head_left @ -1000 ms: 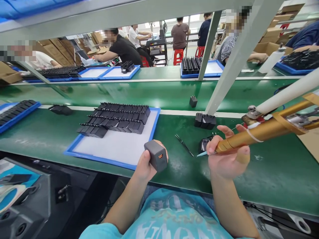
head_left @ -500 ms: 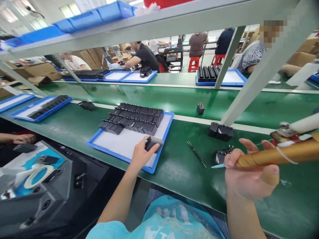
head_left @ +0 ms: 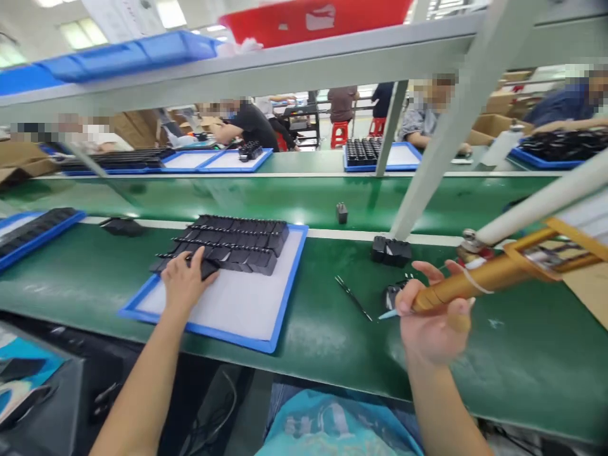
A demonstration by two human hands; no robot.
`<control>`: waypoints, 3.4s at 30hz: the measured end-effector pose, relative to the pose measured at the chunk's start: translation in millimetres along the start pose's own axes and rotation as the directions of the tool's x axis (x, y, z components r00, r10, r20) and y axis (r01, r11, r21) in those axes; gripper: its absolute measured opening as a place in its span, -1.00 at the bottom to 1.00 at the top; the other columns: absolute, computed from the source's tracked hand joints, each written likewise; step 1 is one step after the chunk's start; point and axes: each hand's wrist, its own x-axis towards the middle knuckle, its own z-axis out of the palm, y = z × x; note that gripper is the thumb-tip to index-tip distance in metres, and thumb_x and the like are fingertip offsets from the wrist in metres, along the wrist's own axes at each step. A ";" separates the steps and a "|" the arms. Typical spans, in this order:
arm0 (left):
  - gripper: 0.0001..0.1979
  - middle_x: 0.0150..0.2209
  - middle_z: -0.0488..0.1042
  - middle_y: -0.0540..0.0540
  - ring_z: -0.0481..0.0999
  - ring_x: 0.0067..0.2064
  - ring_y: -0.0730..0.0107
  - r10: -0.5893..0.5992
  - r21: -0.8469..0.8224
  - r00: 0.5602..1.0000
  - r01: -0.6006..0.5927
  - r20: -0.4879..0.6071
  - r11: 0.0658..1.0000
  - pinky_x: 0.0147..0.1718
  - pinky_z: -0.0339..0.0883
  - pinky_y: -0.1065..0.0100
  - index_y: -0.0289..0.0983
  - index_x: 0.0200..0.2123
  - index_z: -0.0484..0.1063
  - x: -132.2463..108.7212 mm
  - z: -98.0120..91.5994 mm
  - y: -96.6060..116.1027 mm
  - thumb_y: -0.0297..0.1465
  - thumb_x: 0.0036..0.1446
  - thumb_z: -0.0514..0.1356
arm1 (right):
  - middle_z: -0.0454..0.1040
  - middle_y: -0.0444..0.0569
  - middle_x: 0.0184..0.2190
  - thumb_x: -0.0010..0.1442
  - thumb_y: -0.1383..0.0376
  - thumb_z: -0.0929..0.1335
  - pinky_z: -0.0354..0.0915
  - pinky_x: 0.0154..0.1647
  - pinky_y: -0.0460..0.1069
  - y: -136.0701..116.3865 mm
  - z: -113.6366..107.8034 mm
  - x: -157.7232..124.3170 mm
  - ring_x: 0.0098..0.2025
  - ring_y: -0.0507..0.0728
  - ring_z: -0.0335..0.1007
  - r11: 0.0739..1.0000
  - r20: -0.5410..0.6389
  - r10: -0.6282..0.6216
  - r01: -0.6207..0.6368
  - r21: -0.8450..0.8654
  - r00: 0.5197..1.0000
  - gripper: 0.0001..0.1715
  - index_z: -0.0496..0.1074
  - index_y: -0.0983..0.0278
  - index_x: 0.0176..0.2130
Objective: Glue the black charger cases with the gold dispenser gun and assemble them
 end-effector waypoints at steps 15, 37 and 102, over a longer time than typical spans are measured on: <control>-0.28 0.29 0.17 -0.17 0.15 0.28 -0.19 0.105 -0.436 0.937 -0.252 -0.334 0.864 0.27 -0.02 -0.16 -0.18 0.31 0.06 57.8 -61.6 105.5 -0.09 0.16 0.20 | 0.46 -0.07 -0.12 0.20 0.03 0.29 0.19 -0.74 -0.10 -4.5 0.2 -7.1 -0.64 -0.06 0.29 0.998 0.075 0.061 -0.063 0.022 0.995 -0.58 0.30 0.04 0.04; -0.34 -0.10 0.55 -0.09 0.56 -0.18 0.20 0.482 -0.766 0.823 -0.091 0.302 0.637 -0.13 0.40 0.27 -0.18 0.07 0.36 59.0 -84.3 232.5 -0.04 -0.08 0.35 | 0.42 -0.09 -0.03 0.23 0.11 0.31 0.18 -0.73 -0.14 -1.6 2.8 -8.7 -0.61 -0.09 0.33 0.995 0.078 0.021 -0.029 0.100 0.997 -0.67 0.32 0.05 0.00; -0.70 0.11 0.48 -0.20 0.48 0.12 0.11 0.326 -0.955 0.899 0.258 0.293 0.148 0.10 0.37 0.11 -0.21 -0.09 0.53 -144.8 -65.9 207.0 -0.20 0.19 0.21 | 0.47 -0.10 -0.12 0.21 0.07 0.31 0.20 -0.76 -0.14 -0.2 12.4 -9.9 -0.66 -0.09 0.28 0.999 0.103 0.027 -0.029 0.019 0.994 -0.62 0.25 0.04 0.01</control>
